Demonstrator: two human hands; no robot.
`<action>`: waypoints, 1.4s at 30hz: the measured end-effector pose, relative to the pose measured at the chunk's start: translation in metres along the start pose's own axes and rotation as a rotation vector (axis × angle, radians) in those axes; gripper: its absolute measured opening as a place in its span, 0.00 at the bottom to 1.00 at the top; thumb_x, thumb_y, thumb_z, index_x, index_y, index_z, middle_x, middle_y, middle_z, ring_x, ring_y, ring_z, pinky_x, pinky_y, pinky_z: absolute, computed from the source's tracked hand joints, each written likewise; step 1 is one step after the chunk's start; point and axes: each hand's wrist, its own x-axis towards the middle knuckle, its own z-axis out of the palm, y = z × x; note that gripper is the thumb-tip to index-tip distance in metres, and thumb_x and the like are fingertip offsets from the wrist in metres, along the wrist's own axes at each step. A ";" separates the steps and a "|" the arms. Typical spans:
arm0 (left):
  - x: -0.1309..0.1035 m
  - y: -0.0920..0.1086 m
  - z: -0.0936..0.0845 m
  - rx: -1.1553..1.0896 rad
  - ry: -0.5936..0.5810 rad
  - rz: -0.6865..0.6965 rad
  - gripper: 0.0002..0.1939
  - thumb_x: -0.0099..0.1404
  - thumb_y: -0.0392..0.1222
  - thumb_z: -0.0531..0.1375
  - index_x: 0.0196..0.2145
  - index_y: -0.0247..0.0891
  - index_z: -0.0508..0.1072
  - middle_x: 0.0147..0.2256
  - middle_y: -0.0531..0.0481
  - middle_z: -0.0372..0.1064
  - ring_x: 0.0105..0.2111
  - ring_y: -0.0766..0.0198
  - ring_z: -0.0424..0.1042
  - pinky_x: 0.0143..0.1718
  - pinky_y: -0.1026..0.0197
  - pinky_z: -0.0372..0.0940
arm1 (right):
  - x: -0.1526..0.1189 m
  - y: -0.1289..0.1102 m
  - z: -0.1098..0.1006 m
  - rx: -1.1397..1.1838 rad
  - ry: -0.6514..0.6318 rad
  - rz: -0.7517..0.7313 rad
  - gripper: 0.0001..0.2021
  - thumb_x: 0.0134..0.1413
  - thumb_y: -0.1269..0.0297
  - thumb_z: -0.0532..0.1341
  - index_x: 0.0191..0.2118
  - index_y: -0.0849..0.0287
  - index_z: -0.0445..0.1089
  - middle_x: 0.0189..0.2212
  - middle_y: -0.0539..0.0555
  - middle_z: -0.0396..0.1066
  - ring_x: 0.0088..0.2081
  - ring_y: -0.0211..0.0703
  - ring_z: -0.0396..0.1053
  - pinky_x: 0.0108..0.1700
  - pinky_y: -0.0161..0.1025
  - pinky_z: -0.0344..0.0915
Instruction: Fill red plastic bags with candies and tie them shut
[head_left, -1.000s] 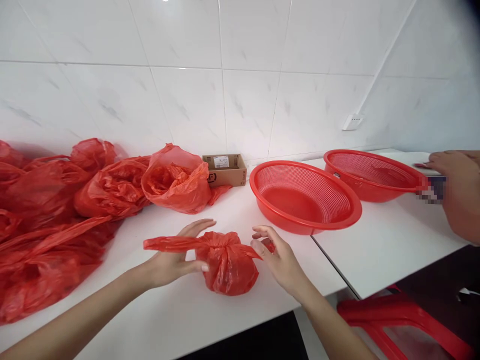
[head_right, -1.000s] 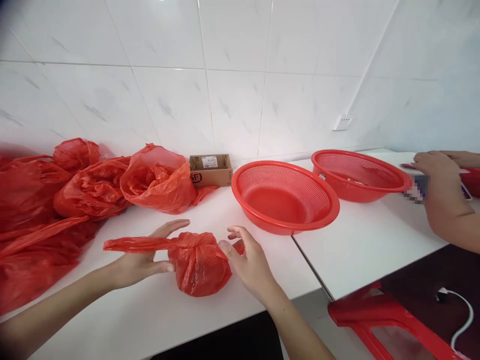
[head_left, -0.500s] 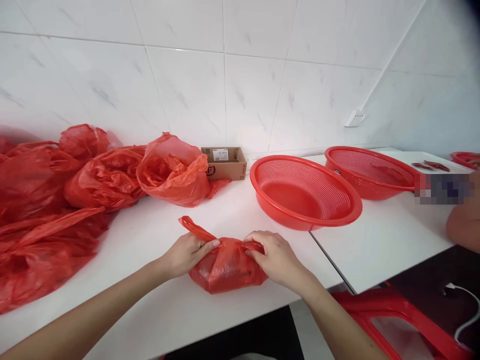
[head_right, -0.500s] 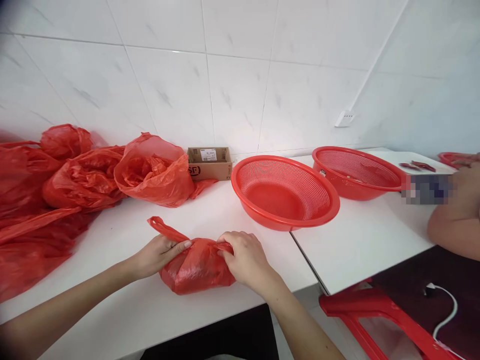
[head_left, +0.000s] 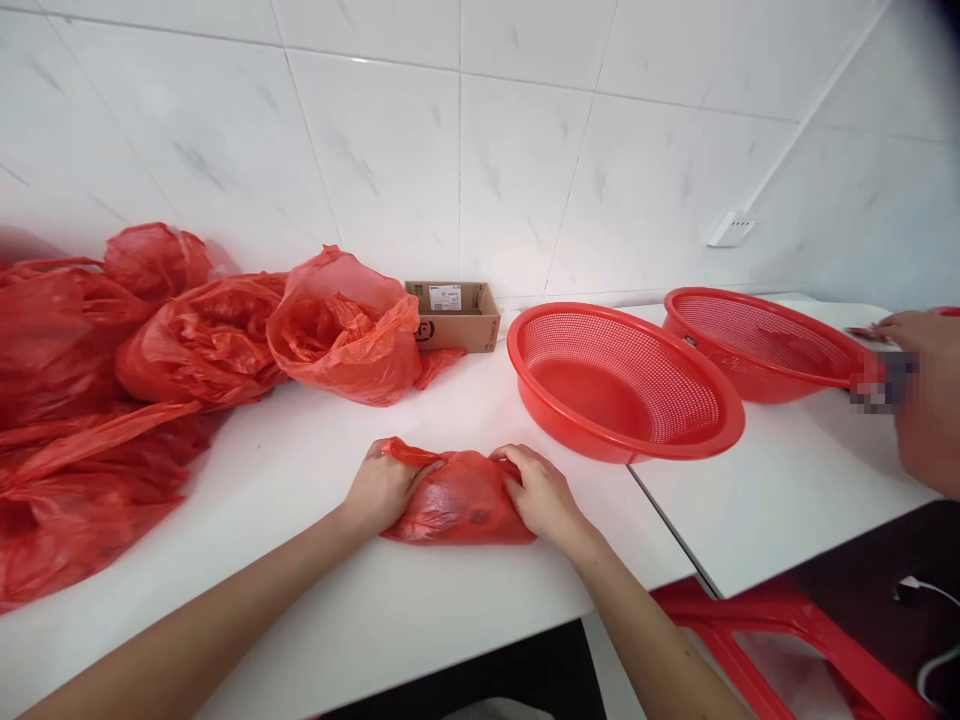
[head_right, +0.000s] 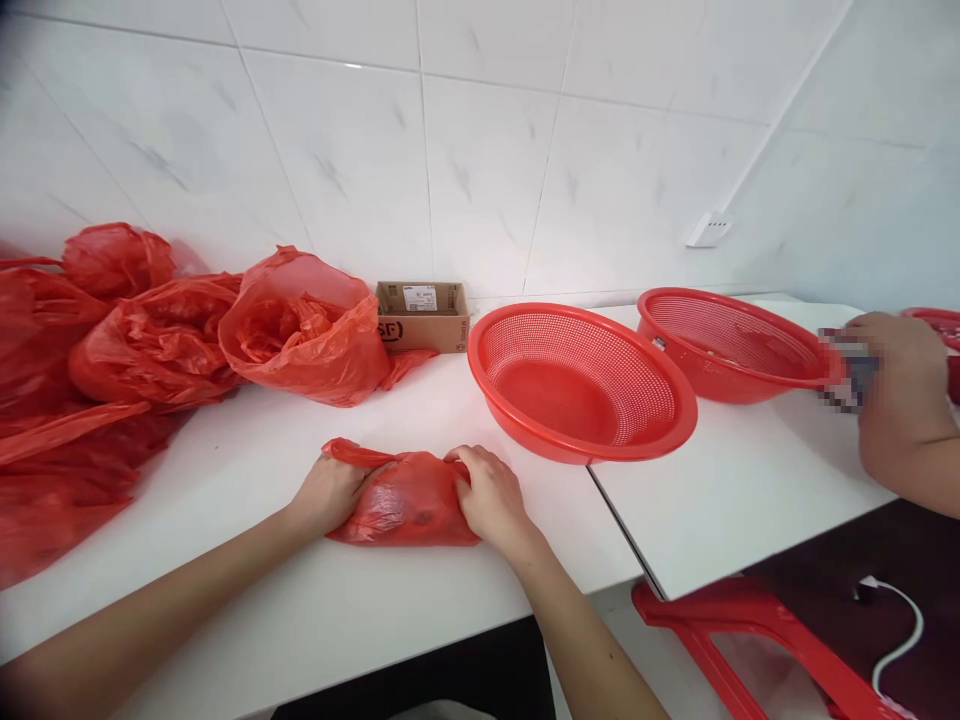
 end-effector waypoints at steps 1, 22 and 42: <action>0.000 0.000 0.001 0.013 0.008 0.004 0.25 0.71 0.46 0.44 0.26 0.39 0.75 0.23 0.48 0.71 0.23 0.61 0.64 0.37 0.54 0.60 | 0.000 0.001 0.001 0.010 0.004 -0.004 0.16 0.53 0.76 0.52 0.44 0.53 0.69 0.45 0.52 0.72 0.46 0.44 0.68 0.48 0.42 0.62; -0.024 -0.005 0.002 -0.003 0.001 0.004 0.19 0.71 0.43 0.46 0.31 0.44 0.75 0.27 0.52 0.74 0.28 0.61 0.70 0.49 0.50 0.60 | -0.035 0.016 0.005 0.008 0.099 -0.125 0.19 0.55 0.80 0.49 0.46 0.55 0.68 0.42 0.56 0.68 0.45 0.48 0.64 0.49 0.46 0.63; -0.003 0.048 0.004 -0.224 -0.162 0.021 0.16 0.72 0.50 0.47 0.46 0.45 0.70 0.41 0.50 0.71 0.39 0.57 0.71 0.44 0.53 0.64 | -0.034 0.006 0.015 0.041 0.172 0.013 0.07 0.56 0.66 0.61 0.42 0.54 0.69 0.40 0.51 0.73 0.42 0.47 0.67 0.48 0.47 0.60</action>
